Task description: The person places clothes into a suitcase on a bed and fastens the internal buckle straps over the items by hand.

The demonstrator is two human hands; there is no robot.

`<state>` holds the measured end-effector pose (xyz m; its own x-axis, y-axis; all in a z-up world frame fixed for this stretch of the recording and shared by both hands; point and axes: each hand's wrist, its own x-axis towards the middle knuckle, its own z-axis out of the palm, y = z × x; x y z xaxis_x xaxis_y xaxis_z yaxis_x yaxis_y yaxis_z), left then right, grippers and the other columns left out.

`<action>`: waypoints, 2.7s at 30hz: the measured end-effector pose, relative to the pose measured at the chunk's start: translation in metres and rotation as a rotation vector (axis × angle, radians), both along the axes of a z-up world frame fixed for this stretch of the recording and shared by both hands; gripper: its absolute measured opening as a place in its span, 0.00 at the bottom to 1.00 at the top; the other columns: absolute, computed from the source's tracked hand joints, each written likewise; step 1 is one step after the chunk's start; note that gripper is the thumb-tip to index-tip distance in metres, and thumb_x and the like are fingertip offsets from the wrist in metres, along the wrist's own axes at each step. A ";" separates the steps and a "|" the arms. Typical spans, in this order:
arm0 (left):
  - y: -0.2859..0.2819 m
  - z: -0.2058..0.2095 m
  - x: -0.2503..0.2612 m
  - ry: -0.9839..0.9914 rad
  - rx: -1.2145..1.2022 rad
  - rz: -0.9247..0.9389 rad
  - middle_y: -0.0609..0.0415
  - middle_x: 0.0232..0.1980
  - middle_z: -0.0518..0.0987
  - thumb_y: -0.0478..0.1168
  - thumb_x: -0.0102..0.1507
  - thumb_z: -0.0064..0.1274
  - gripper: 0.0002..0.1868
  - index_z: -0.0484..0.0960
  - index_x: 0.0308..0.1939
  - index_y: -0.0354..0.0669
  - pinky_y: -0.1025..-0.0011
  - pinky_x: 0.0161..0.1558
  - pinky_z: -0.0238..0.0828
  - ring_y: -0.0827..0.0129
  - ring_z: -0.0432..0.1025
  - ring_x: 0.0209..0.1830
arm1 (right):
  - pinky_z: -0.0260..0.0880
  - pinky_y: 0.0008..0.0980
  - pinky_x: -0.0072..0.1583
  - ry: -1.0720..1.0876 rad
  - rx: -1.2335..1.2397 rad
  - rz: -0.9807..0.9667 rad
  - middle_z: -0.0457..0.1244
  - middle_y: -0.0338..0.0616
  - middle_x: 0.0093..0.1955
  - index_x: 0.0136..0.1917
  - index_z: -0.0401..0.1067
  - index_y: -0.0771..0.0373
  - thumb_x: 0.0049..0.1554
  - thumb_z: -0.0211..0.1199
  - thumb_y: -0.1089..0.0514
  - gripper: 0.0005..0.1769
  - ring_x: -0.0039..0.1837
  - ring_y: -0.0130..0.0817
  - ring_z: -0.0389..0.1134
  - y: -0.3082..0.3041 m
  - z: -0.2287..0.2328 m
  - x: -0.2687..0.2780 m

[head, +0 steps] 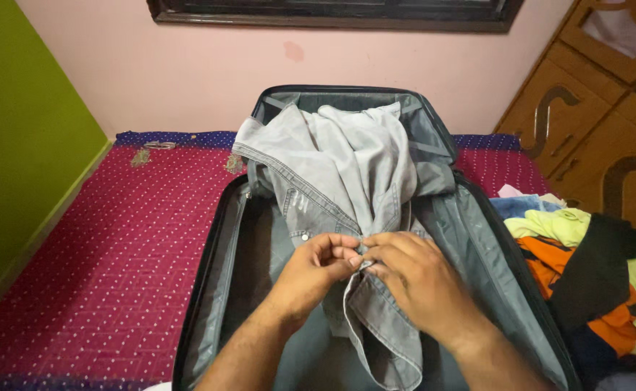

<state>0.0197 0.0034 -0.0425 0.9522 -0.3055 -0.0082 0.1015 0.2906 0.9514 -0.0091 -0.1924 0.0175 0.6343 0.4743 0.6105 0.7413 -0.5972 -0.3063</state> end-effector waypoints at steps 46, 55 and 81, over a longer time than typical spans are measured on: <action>0.006 0.006 0.004 -0.210 0.097 -0.123 0.61 0.32 0.79 0.42 0.67 0.57 0.11 0.82 0.39 0.37 0.78 0.40 0.69 0.79 0.71 0.33 | 0.73 0.36 0.51 0.263 0.214 -0.037 0.72 0.44 0.46 0.48 0.76 0.63 0.56 0.64 0.59 0.07 0.50 0.41 0.75 -0.006 -0.002 0.005; 0.001 -0.004 0.005 -0.216 0.168 -0.023 0.62 0.33 0.80 0.39 0.66 0.57 0.08 0.82 0.39 0.36 0.79 0.37 0.68 0.81 0.70 0.32 | 0.74 0.34 0.48 0.273 0.206 -0.046 0.73 0.45 0.45 0.49 0.78 0.63 0.55 0.65 0.59 0.10 0.48 0.40 0.76 -0.004 -0.004 0.003; 0.000 0.005 0.004 -0.125 0.145 -0.036 0.60 0.29 0.80 0.42 0.66 0.57 0.12 0.84 0.44 0.35 0.80 0.34 0.69 0.79 0.72 0.28 | 0.74 0.36 0.49 0.234 0.193 -0.064 0.72 0.48 0.45 0.50 0.76 0.63 0.57 0.61 0.59 0.09 0.48 0.45 0.75 -0.003 -0.008 0.004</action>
<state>0.0233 0.0036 -0.0376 0.9372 -0.3432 0.0626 -0.0120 0.1478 0.9889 -0.0049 -0.1956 0.0095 0.7932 0.3189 0.5188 0.6000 -0.5545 -0.5766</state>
